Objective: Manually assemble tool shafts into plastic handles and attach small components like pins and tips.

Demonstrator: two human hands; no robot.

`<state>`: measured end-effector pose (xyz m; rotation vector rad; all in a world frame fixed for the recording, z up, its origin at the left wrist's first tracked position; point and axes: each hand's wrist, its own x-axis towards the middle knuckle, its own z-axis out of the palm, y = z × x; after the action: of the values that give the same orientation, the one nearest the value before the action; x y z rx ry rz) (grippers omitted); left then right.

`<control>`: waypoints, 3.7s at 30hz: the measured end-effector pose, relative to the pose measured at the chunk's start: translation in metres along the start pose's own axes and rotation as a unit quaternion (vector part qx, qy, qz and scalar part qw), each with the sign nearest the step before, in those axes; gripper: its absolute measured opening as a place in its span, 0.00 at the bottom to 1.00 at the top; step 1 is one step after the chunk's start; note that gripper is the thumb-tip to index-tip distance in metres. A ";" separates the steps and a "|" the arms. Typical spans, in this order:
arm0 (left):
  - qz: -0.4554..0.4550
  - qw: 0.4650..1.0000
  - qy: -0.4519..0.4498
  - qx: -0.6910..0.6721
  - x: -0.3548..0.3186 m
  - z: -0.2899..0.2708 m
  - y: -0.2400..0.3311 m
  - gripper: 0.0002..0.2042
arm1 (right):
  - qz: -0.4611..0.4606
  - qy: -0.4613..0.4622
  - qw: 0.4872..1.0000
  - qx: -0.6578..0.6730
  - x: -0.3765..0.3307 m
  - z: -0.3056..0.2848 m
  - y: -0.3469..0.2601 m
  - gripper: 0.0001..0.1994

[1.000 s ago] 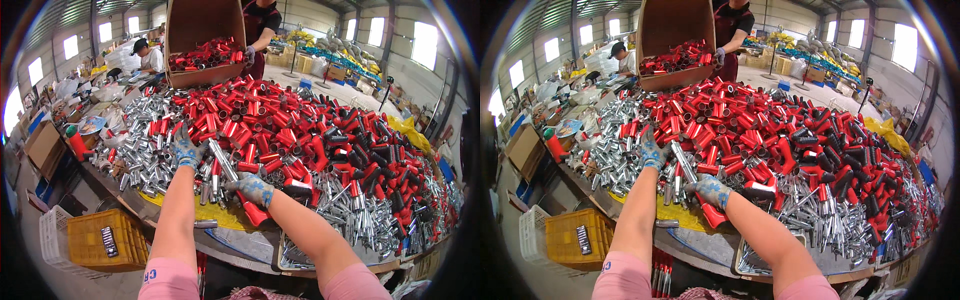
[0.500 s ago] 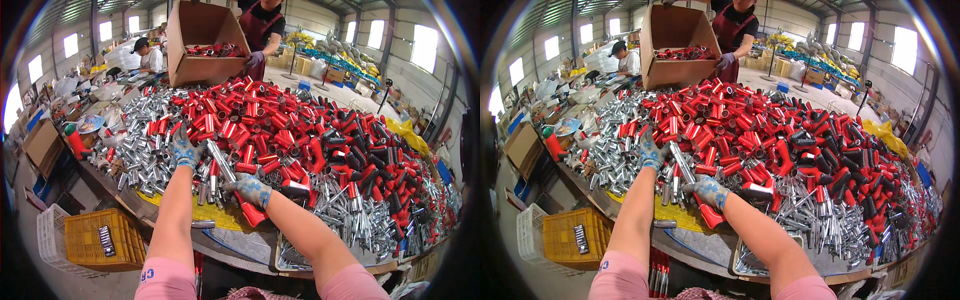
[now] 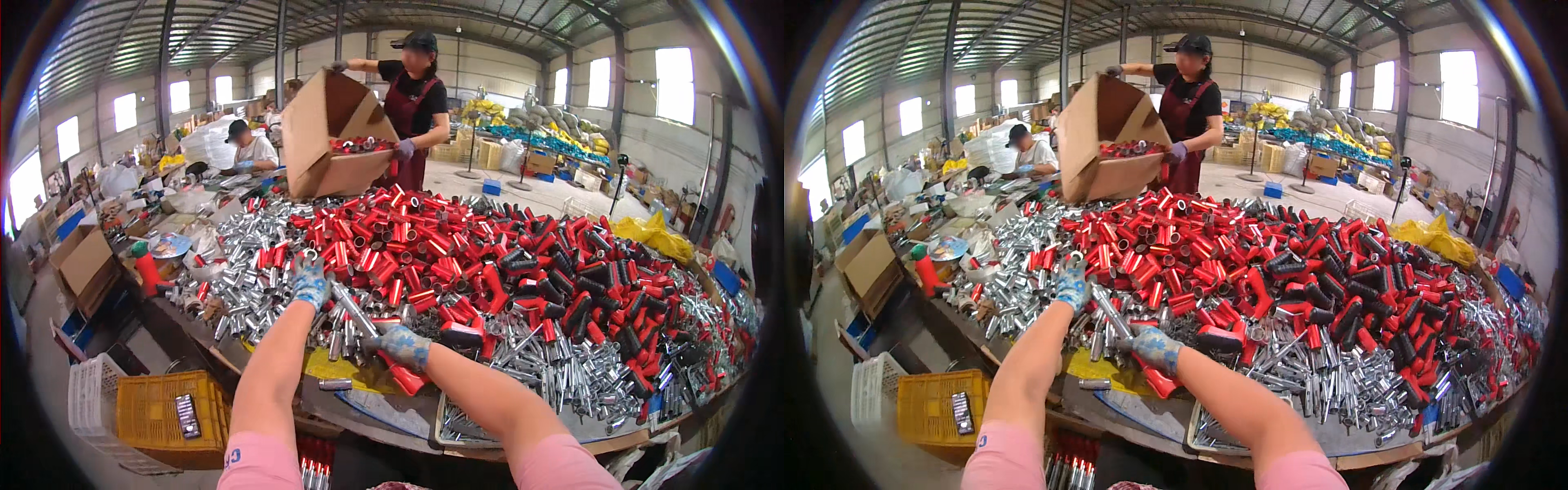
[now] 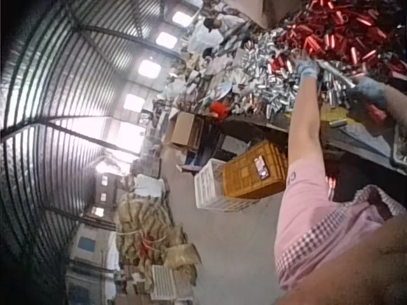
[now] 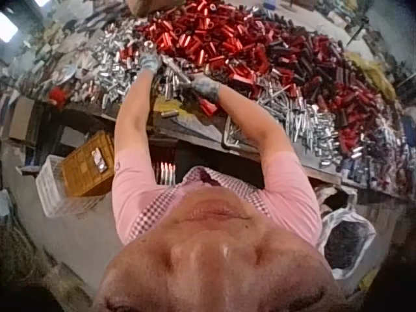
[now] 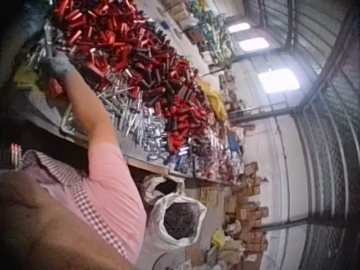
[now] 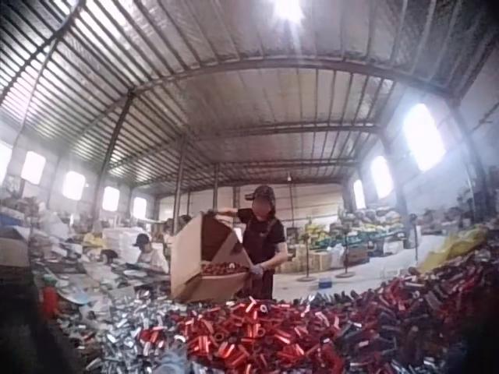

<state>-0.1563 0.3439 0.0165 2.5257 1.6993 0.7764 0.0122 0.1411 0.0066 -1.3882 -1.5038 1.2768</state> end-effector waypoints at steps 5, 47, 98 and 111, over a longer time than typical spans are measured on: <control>-0.014 0.940 0.045 -0.339 -0.047 -0.038 0.020 0.19 | 0.015 0.011 0.996 0.083 -0.064 0.002 -0.032 0.20; -0.346 0.341 -0.695 -0.530 -0.532 0.195 0.167 0.15 | 0.391 0.163 0.685 0.592 -0.372 0.126 0.260 0.11; -0.395 0.245 -0.633 -0.619 -0.536 0.218 0.162 0.15 | 0.155 0.212 0.771 0.580 -0.380 0.143 0.305 0.36; -0.397 0.253 -0.638 -0.609 -0.529 0.203 0.165 0.17 | 0.219 0.211 0.701 0.645 -0.378 0.137 0.293 0.27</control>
<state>-0.0870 -0.1305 -0.3275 0.2983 0.6253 -0.2484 0.0258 -0.2752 -0.2659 -0.8743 0.2388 1.5845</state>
